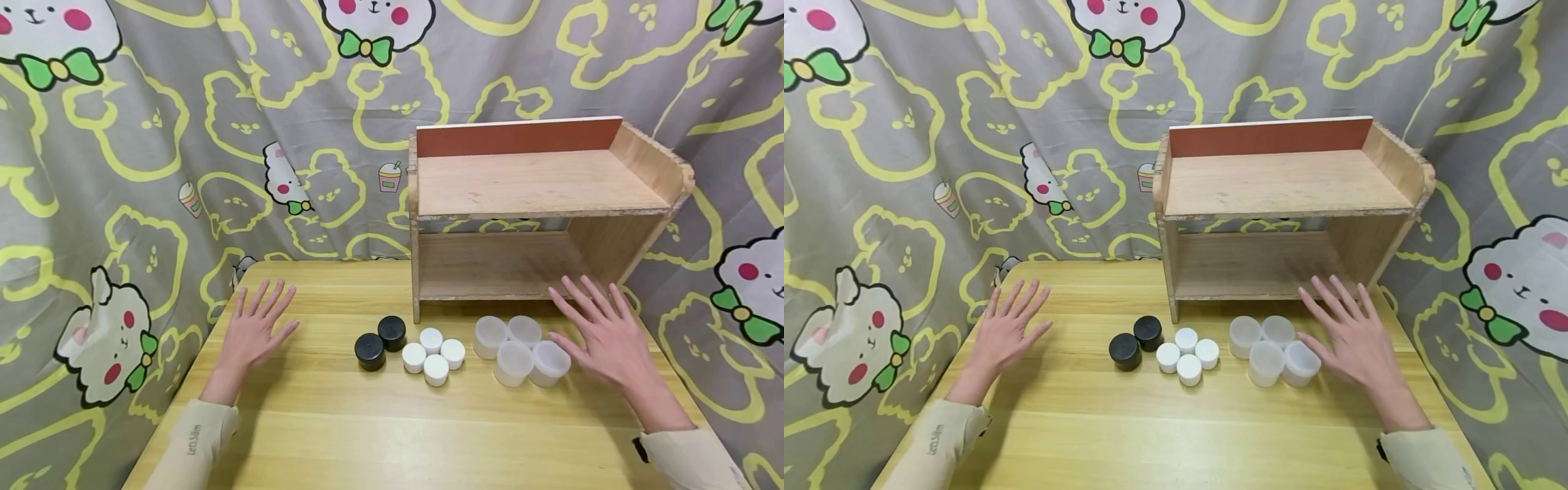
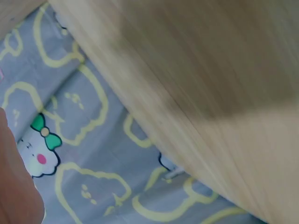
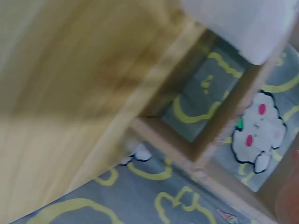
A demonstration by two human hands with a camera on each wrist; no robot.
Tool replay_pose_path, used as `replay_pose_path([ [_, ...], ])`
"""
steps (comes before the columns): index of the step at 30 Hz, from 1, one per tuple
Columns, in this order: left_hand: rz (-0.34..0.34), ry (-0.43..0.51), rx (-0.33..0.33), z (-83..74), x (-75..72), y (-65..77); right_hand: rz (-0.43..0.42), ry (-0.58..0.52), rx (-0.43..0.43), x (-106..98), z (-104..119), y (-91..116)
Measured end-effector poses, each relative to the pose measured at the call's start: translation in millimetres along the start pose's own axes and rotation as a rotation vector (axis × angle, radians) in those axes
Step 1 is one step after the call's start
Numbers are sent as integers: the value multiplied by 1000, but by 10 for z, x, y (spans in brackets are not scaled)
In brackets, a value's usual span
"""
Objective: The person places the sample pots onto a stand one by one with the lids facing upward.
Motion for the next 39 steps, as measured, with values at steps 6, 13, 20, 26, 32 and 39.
replay_pose_path([
  [6,15,99,-18,-182,19,-55,-95,-49,-30,-311,153,-224],
  [13,31,328,-51,-414,76,-96,-214,-191,5,-833,92,-505],
  [20,137,626,-106,-641,218,-126,-389,-432,87,-1306,-256,-715],
  [26,205,751,-88,-865,331,-117,-525,-554,172,-1628,-643,-803],
  [32,299,762,-87,-1017,484,-81,-613,-627,264,-1791,-952,-856],
  [39,350,773,-79,-1125,600,-48,-570,-626,537,-1614,-1329,-788],
])
Point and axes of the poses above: each hand's wrist, its own y-axis away from the middle knuckle, its own x-axis out of the palm, z = x × y, the point moved 10 cm from there along -y, towards the middle knuckle, and after that the axes turned 5 degrees about -x, right-handed, at the moved point
